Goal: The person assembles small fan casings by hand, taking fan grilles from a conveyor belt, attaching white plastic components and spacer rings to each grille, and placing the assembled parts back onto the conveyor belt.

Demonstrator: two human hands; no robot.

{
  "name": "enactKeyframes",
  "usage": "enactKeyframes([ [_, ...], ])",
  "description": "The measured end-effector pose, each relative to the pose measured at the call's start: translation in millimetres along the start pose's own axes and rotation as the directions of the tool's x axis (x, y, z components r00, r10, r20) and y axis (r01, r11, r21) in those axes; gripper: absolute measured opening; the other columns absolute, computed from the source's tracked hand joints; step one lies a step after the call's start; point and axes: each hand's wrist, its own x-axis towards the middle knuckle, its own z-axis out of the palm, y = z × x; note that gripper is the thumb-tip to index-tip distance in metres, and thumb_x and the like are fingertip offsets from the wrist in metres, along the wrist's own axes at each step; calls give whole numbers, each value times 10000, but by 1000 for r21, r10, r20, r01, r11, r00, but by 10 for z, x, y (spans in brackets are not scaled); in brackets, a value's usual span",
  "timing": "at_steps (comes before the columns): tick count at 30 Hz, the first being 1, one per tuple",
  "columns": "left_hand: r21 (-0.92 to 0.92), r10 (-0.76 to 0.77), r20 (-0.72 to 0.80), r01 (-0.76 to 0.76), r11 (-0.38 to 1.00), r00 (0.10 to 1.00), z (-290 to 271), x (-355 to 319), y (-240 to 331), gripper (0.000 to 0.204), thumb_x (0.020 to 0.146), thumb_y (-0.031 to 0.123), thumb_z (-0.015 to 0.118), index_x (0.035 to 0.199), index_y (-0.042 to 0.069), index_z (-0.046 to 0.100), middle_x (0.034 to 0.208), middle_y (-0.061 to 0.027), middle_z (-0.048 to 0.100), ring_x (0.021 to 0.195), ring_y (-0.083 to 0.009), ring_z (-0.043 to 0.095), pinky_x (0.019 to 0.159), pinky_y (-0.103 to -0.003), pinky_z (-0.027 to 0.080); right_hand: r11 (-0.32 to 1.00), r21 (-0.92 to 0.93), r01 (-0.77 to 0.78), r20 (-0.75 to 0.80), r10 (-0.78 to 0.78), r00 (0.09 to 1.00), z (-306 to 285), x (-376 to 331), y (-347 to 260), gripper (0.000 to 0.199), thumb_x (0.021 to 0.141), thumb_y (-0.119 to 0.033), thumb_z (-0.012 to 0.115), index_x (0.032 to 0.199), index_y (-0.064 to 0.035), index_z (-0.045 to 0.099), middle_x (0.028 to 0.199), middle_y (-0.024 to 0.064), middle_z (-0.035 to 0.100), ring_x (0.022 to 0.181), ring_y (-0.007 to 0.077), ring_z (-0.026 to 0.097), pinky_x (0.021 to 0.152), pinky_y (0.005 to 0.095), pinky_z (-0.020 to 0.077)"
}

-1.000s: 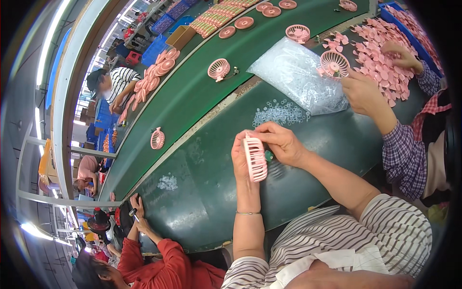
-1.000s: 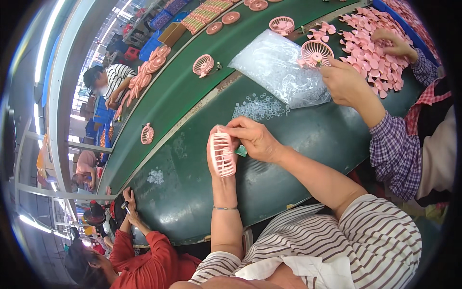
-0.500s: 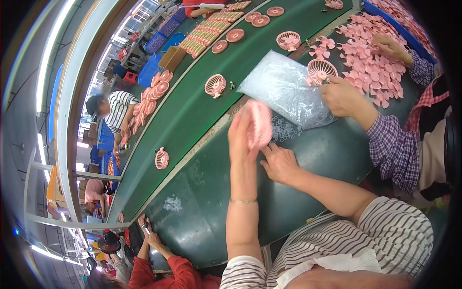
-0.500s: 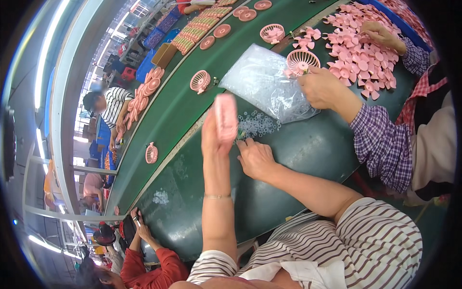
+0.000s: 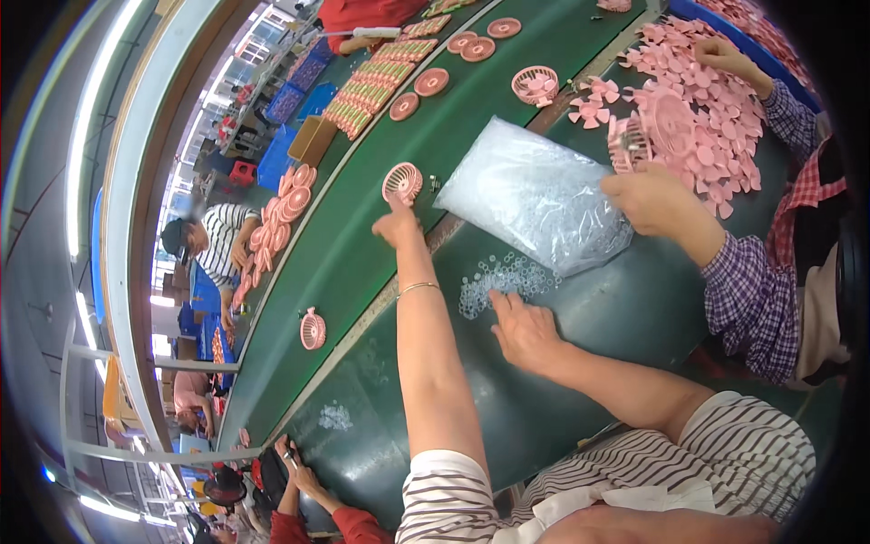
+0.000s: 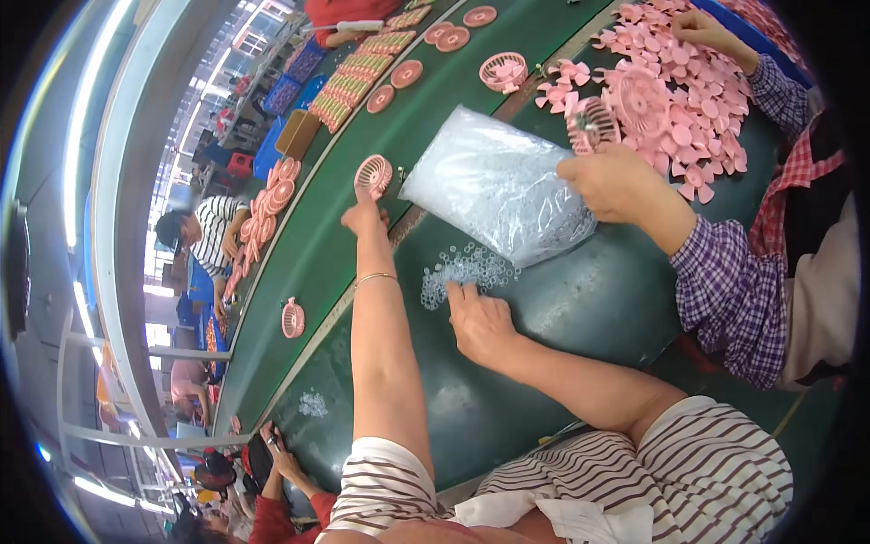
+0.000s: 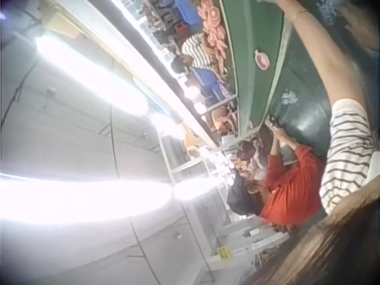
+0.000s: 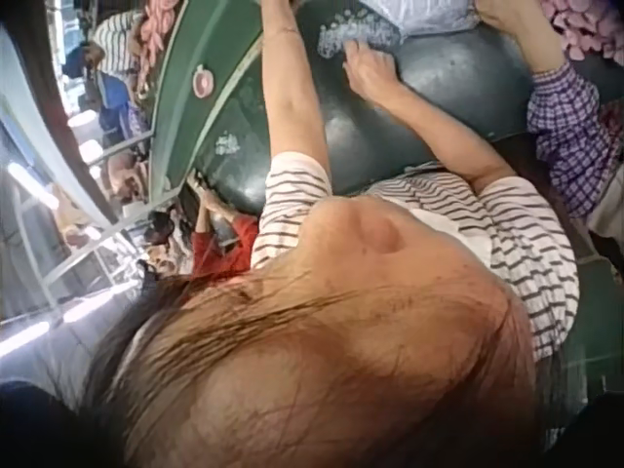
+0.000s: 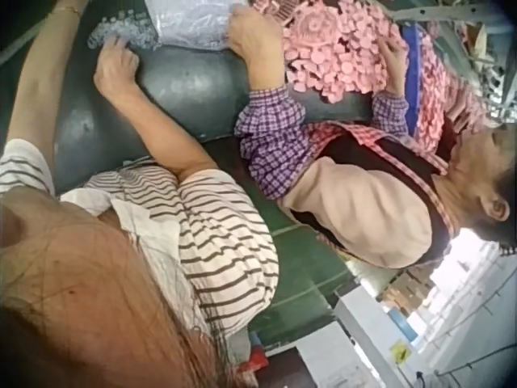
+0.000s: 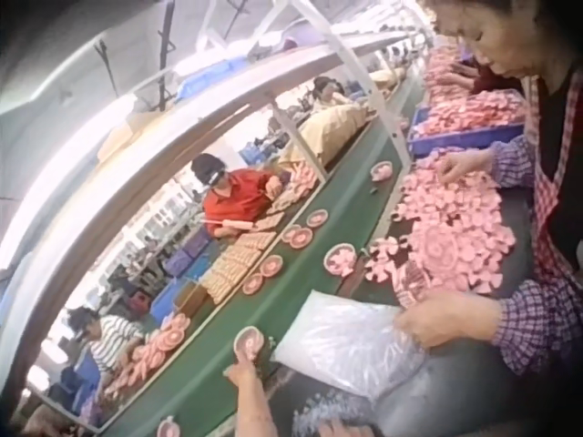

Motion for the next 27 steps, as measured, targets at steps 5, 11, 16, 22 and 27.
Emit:
enactKeyframes([
  [5,301,47,263,-129,945,964,203,211,-52,551,769,506,568,928,-21,594,651,-109,632,540,-214,613,592,-345,503,995,-93,43,25,-41,999,133,22,133,393,768,-144,612,1118,-4,501,941,165,521,728,325,606,611,455,455],
  [11,-286,467,279,-391,875,839,-297,406,-179,185,817,150,591,895,-18,590,718,-95,619,555,-152,597,499,-272,493,993,-57,101,-92,-106,990,146,16,23,140,790,-116,562,889,-32,509,823,167,557,660,351,602,566,465,459],
  [16,-207,535,480,-503,839,695,-1569,-751,-119,204,860,177,595,920,-16,619,742,-2,588,637,-51,500,556,-200,406,1000,25,-8,-206,13,979,69,37,202,213,775,-109,587,979,-63,546,883,148,574,707,371,583,634,469,466],
  [22,46,357,468,-426,904,808,-2150,-1546,-1082,328,761,98,686,1051,40,544,805,-83,633,662,-113,591,616,-249,488,991,-2,137,-182,-135,974,273,236,195,154,753,-109,606,891,-58,560,862,180,540,677,384,589,596,479,475],
  [27,-144,389,459,-365,920,799,-2242,-1768,-1217,331,785,73,651,1092,-2,554,873,-95,653,760,-122,616,697,-251,501,976,-134,174,-224,-200,954,290,175,191,113,741,-127,643,834,-95,588,818,98,556,651,327,590,574,429,474],
])
